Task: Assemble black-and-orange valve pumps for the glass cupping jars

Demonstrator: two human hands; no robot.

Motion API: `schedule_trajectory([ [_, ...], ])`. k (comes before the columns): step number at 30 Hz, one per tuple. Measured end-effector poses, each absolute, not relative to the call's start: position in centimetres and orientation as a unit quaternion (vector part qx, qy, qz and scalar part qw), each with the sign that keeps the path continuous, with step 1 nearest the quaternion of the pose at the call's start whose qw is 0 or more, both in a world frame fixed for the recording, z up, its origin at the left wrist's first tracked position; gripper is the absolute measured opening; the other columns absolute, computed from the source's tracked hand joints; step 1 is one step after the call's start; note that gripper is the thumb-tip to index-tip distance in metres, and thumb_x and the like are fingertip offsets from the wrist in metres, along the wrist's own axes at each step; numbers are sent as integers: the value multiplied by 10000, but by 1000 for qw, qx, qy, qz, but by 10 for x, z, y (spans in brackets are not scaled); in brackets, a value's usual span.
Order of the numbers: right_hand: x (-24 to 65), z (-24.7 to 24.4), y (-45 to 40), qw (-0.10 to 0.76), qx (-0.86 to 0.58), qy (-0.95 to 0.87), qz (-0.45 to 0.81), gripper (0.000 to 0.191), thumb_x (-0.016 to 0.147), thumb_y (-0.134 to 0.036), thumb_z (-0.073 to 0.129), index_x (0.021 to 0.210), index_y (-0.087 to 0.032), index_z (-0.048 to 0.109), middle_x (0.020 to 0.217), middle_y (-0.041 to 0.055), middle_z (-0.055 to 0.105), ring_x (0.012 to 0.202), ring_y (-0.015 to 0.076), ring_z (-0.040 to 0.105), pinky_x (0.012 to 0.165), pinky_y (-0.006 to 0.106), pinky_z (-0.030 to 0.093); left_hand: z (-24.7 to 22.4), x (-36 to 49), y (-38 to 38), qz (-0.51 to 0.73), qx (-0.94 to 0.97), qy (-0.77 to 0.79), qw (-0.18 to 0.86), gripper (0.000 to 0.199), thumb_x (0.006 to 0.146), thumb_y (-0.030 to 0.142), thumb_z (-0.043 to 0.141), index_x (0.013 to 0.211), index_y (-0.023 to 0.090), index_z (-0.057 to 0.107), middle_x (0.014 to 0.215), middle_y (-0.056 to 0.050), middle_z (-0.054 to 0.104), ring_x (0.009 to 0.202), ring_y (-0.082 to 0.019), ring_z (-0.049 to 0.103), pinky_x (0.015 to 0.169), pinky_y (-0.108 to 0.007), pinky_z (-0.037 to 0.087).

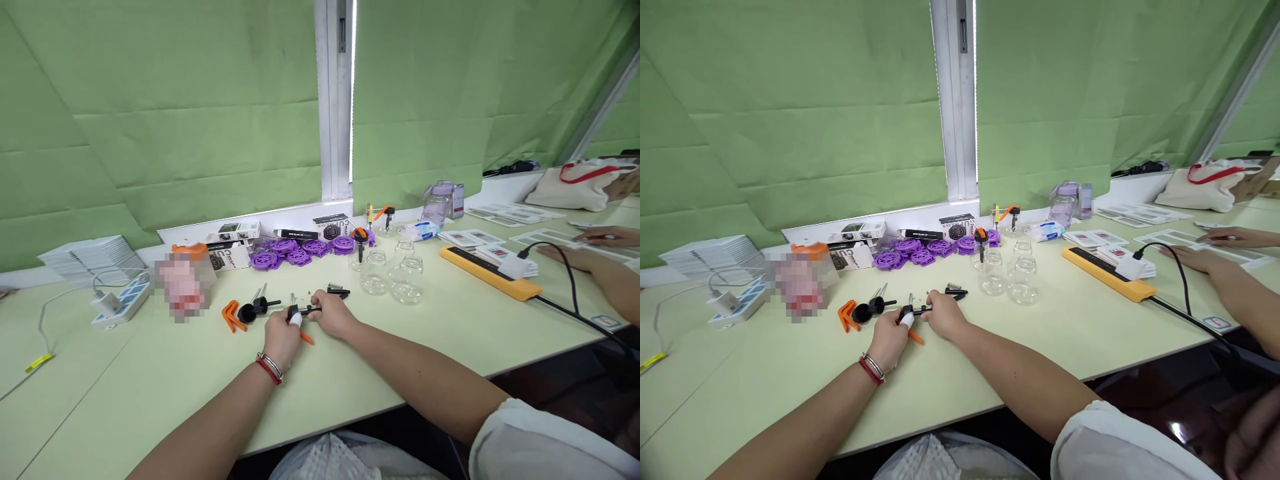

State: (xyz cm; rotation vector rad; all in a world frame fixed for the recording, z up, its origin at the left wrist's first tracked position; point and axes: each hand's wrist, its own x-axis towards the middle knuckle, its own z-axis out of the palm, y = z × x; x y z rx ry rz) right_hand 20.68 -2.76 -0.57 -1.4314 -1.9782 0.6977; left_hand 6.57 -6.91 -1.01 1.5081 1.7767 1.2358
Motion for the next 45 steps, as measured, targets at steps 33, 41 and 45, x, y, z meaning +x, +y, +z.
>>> schedule_trajectory([
  [33,282,-6,-15,295,-532,-693,387,138,655,-168,662,791,-141,673,757,22,654,699,133,570,637,234,434,59,69,-92,56,757,649,-52,253,813,338,489,920,151,621,937,-132,599,790,-251,610,640,-307,418],
  [41,287,-11,-13,305,-494,-705,407,116,675,-170,644,787,-146,665,753,10,647,682,122,558,666,251,436,38,123,-50,-23,833,553,1,245,778,172,482,980,185,620,987,-99,597,814,-221,629,655,-300,469],
  [45,288,-10,-13,303,-483,-716,403,111,679,-154,645,788,-149,664,772,15,655,697,125,569,674,253,439,29,128,-41,-29,822,569,-4,225,795,156,443,897,183,642,947,-98,635,843,-234,632,675,-317,484],
])
